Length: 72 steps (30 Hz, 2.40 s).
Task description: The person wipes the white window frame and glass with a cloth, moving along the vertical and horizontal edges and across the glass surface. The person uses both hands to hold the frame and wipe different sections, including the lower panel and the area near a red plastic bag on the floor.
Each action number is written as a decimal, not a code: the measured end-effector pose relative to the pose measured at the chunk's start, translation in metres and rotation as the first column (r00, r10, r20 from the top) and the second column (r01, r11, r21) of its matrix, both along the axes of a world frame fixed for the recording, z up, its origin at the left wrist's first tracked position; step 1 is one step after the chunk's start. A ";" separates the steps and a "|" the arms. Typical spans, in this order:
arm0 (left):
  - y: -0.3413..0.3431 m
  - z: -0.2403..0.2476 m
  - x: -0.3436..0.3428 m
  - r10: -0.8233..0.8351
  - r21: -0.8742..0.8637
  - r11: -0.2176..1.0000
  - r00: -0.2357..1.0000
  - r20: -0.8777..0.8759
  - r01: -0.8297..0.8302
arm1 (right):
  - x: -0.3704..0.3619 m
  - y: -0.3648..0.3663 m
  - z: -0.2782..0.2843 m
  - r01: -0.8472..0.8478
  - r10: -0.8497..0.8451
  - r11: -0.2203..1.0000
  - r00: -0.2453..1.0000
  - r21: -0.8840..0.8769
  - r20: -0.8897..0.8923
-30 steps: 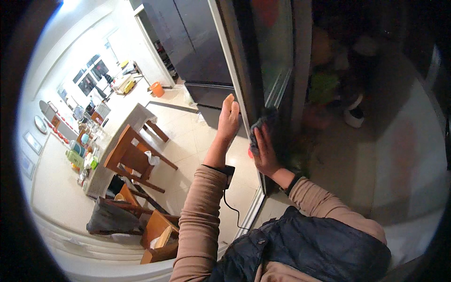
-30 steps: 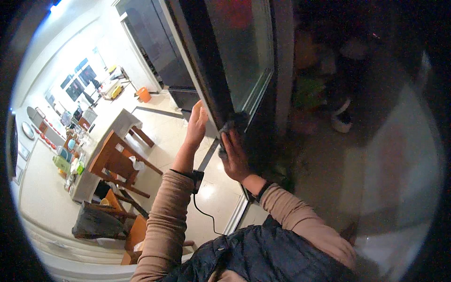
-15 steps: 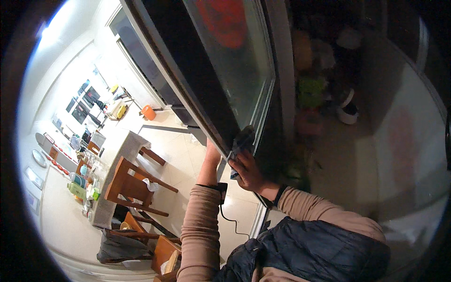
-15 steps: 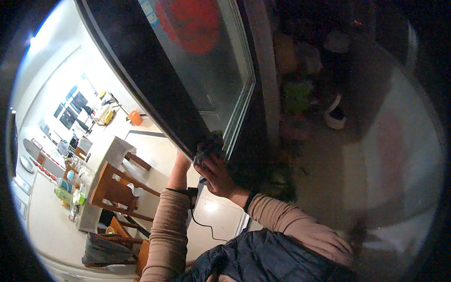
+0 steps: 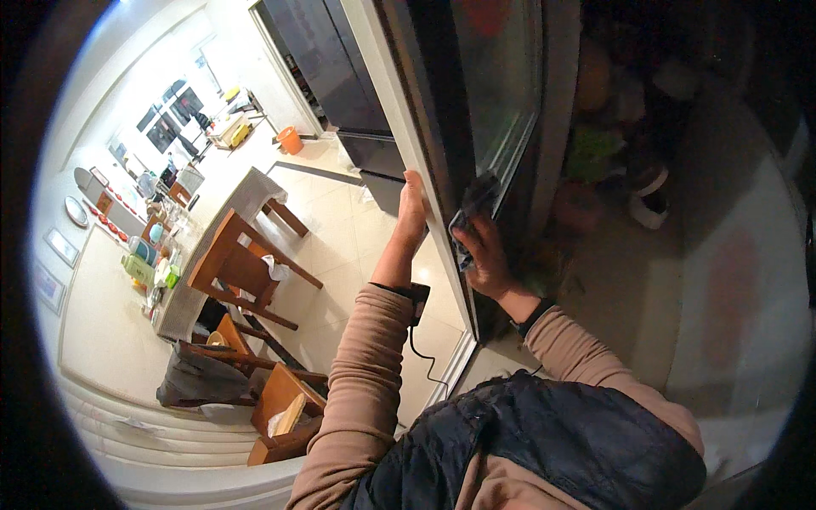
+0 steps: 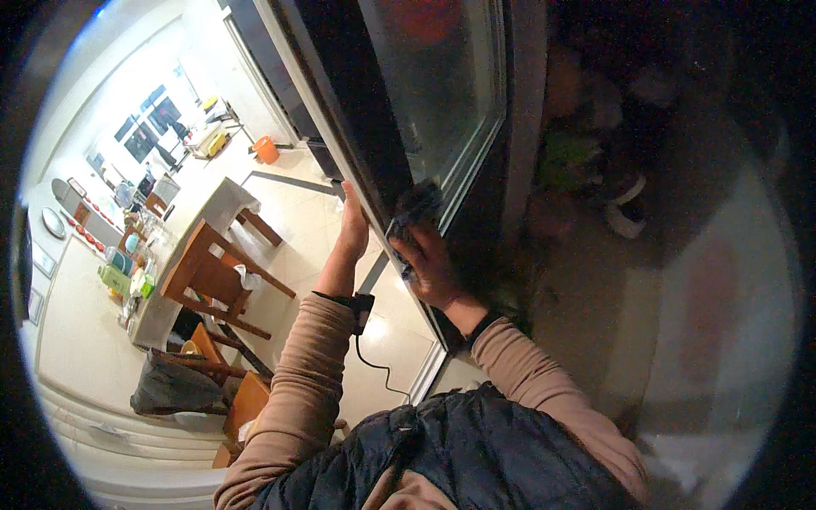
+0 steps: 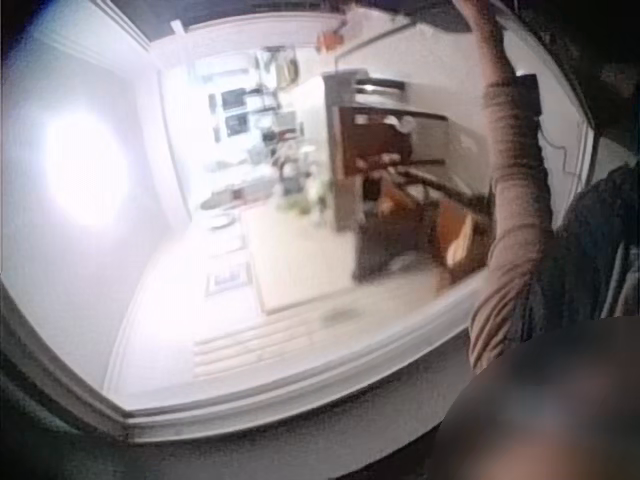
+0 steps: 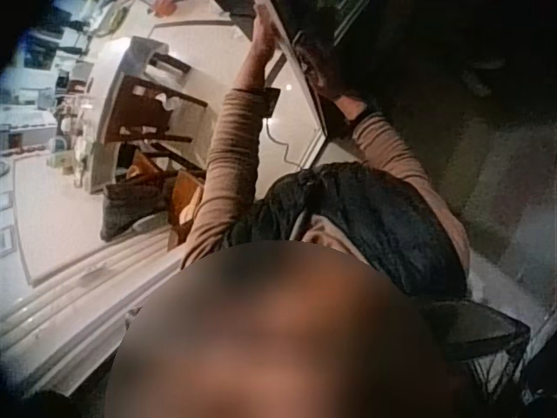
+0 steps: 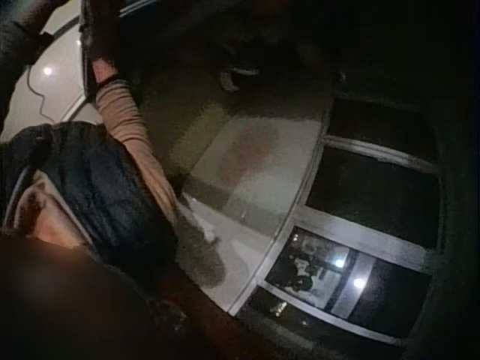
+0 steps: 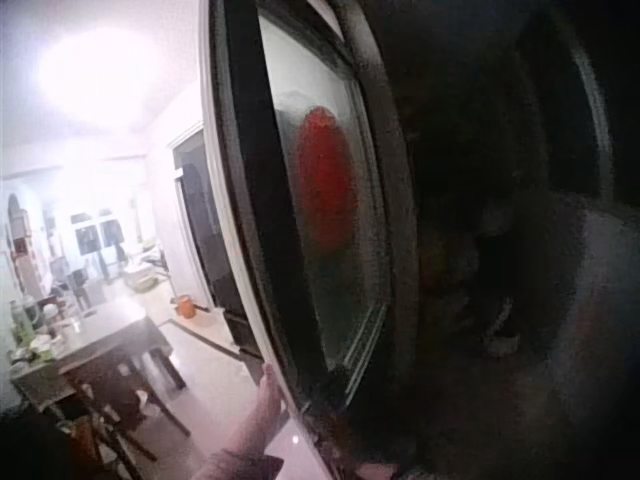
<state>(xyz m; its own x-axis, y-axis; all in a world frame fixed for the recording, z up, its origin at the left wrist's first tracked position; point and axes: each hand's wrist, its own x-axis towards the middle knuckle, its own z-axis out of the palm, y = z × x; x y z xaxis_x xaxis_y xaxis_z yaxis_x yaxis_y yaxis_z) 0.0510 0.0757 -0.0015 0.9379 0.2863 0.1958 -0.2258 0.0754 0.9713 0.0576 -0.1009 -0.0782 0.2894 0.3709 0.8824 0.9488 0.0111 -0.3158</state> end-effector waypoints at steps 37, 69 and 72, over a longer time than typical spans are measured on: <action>0.009 0.006 -0.093 -0.021 0.025 0.999 1.000 -0.013 0.021 | -0.070 0.074 -0.018 0.161 -0.161 0.987 0.987 -0.005 0.020; 0.018 0.006 -0.092 -0.115 -0.020 0.993 0.991 0.074 0.117 | -0.058 0.069 -0.024 0.162 -0.158 0.980 0.986 -0.117 0.042; 0.023 0.003 -0.089 -0.146 -0.042 0.988 0.985 0.094 0.150 | -0.042 0.090 0.048 0.176 -0.185 0.982 0.973 0.071 0.139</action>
